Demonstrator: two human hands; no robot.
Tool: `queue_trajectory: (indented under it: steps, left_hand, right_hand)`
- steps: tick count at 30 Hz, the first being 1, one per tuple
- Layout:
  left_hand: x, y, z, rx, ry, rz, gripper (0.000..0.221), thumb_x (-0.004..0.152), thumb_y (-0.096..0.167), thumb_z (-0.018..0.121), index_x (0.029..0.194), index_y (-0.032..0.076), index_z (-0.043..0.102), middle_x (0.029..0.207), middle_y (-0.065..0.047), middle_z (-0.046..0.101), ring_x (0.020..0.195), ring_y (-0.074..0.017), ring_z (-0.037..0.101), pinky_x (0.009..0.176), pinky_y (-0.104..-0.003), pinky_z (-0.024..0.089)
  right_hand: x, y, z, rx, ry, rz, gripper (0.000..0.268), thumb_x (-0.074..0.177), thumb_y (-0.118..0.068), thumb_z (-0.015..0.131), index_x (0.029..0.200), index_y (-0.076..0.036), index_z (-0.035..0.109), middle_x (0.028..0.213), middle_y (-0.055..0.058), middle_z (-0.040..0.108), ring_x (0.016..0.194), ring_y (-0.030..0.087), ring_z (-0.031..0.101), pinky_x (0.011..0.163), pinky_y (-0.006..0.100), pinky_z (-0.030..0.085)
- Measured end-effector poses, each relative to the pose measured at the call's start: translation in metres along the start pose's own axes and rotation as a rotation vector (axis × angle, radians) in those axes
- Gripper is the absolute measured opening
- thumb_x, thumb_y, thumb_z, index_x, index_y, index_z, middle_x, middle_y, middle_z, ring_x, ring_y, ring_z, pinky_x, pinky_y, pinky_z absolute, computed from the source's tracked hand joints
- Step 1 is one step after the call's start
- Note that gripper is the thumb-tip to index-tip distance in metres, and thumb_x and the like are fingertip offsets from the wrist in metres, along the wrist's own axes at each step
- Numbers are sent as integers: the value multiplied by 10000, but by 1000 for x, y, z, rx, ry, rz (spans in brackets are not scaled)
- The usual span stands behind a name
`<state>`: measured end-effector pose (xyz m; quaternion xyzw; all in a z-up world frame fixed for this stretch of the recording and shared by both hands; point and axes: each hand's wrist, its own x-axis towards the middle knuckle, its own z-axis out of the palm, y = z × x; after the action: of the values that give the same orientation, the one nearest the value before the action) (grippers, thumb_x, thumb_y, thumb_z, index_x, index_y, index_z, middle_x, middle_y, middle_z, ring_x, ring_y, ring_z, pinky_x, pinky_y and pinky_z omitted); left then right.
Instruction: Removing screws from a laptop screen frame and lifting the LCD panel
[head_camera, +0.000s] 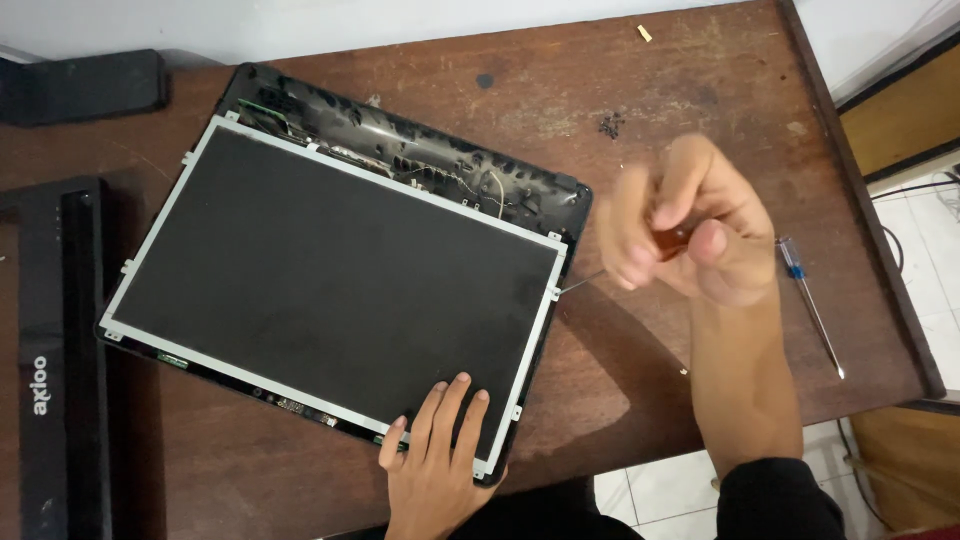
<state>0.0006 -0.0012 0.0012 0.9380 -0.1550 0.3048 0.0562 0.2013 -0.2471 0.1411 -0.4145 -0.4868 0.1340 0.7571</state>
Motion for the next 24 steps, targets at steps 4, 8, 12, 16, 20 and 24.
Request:
queue_trajectory:
  steps: [4,8,12,16,20,24]
  left_hand:
    - [1,0,-1,-15,-18,-10,559,946,625,415,1239,227,676,1377,10,653,1216,-149,615,1080,-398,235]
    - [1,0,0,-7,6,1,515,960,583,444,1248,222,670,1371,5,662,1201,-148,633,1101,-397,225]
    - [0,0,0,-6,1,-7,560,973,635,399,1239,226,673,1367,2,662,1204,-150,626,1084,-399,239]
    - [1,-1,1,-16,17,-2,553,970,626,409,1242,223,673,1357,2,668,1193,-152,634,1088,-399,235]
    - [2,-1,0,-4,32,5,562,982,635,387,1228,225,681,1356,2,670,1184,-149,639,1106,-396,223]
    - [0,-1,1,-12,20,-3,646,975,709,355,1242,218,678,1361,2,665,1194,-151,631,1109,-399,221]
  right_hand:
    - [-2,-6,3,-155,5,82,229,1157,-317,455,1130,-137,593,1028,27,469,865,149,560,782,244,602]
    - [-8,4,-4,-84,-20,42,317,1210,-255,338,1302,-84,588,841,0,602,656,106,555,594,231,509]
    - [0,5,4,223,51,135,311,1202,-396,396,1253,-143,568,664,-57,455,483,69,330,461,226,293]
    - [7,-2,10,140,-29,74,344,1116,-457,572,1104,-158,402,676,-58,394,519,74,307,503,225,297]
    - [-2,0,0,-184,-26,58,251,1171,-427,472,1128,-185,521,920,8,512,738,105,578,674,206,564]
    - [-6,-4,-1,-189,16,120,347,1173,-421,451,1102,-136,636,1017,26,473,872,158,571,777,247,615]
